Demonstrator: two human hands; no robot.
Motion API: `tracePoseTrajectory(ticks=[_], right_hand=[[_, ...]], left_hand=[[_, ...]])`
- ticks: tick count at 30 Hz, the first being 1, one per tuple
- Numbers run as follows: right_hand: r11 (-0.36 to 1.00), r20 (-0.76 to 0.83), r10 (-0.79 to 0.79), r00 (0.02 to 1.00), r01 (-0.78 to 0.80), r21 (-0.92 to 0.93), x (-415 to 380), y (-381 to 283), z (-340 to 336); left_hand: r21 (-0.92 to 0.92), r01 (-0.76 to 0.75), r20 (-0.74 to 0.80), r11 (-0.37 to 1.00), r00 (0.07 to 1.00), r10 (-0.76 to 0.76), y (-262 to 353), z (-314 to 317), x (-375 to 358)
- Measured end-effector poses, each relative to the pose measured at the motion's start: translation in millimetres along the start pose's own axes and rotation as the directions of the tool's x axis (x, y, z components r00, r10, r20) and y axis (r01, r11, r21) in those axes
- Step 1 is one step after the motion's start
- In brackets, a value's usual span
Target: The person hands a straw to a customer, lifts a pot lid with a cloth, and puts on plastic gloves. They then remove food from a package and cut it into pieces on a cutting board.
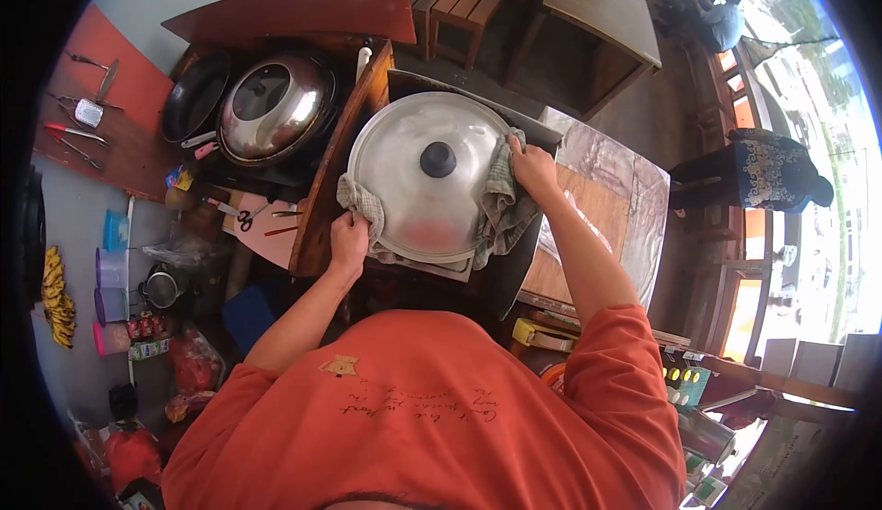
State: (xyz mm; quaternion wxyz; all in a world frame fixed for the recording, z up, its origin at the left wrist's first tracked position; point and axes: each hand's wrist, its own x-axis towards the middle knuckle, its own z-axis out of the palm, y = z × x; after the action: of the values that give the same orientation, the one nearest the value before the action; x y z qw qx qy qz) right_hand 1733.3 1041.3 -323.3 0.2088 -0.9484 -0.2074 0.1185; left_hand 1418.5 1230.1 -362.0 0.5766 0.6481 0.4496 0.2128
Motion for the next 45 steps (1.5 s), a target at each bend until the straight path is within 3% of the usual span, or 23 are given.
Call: tracePoseTrajectory(ticks=[10, 16, 23, 29, 37, 38, 40, 43, 45], right_hand=[[0.996, -0.007, 0.042, 0.999, -0.041, 0.073, -12, 14, 11], [0.982, -0.036, 0.082, 0.996, -0.074, 0.171, -27, 5, 6], [0.999, 0.07, 0.05, 0.996, -0.052, 0.017, -22, 12, 4], [0.998, 0.072, -0.043, 0.996, 0.047, -0.05, -28, 5, -3], [0.989, -0.005, -0.123, 0.992, 0.123, -0.077, -9, -7, 7], [0.988, -0.003, -0.131, 0.991, 0.131, -0.079, -5, -5, 9], [0.852, 0.082, -0.413, 0.907, 0.417, -0.317, 6, 5, 13], [0.769, 0.161, -0.497, 0.853, 0.518, -0.373, 19, 12, 14], [0.802, 0.157, -0.474, 0.866, 0.498, -0.329, 17, 10, 13]], left_hand=[[-0.14, 0.005, 0.023, 0.99, 1.0, -0.002, 6, -11, 4], [-0.123, -0.073, 0.014, 0.99, 0.997, 0.076, 30, -18, -2], [-0.154, -0.045, 0.031, 0.987, 0.998, 0.05, 8, -18, 8], [0.027, -0.091, -0.008, 0.995, 0.996, 0.092, 0, -17, 6], [0.283, -0.272, -0.173, 0.92, 0.929, 0.328, 11, -20, -16], [0.282, -0.268, -0.181, 0.921, 0.928, 0.326, 15, -20, -17], [0.379, -0.24, -0.147, 0.894, 0.938, 0.314, 21, -20, -18], [0.461, -0.17, -0.067, 0.871, 0.972, 0.225, 19, -24, -12], [0.486, -0.135, -0.018, 0.864, 0.986, 0.164, 15, -28, -9]])
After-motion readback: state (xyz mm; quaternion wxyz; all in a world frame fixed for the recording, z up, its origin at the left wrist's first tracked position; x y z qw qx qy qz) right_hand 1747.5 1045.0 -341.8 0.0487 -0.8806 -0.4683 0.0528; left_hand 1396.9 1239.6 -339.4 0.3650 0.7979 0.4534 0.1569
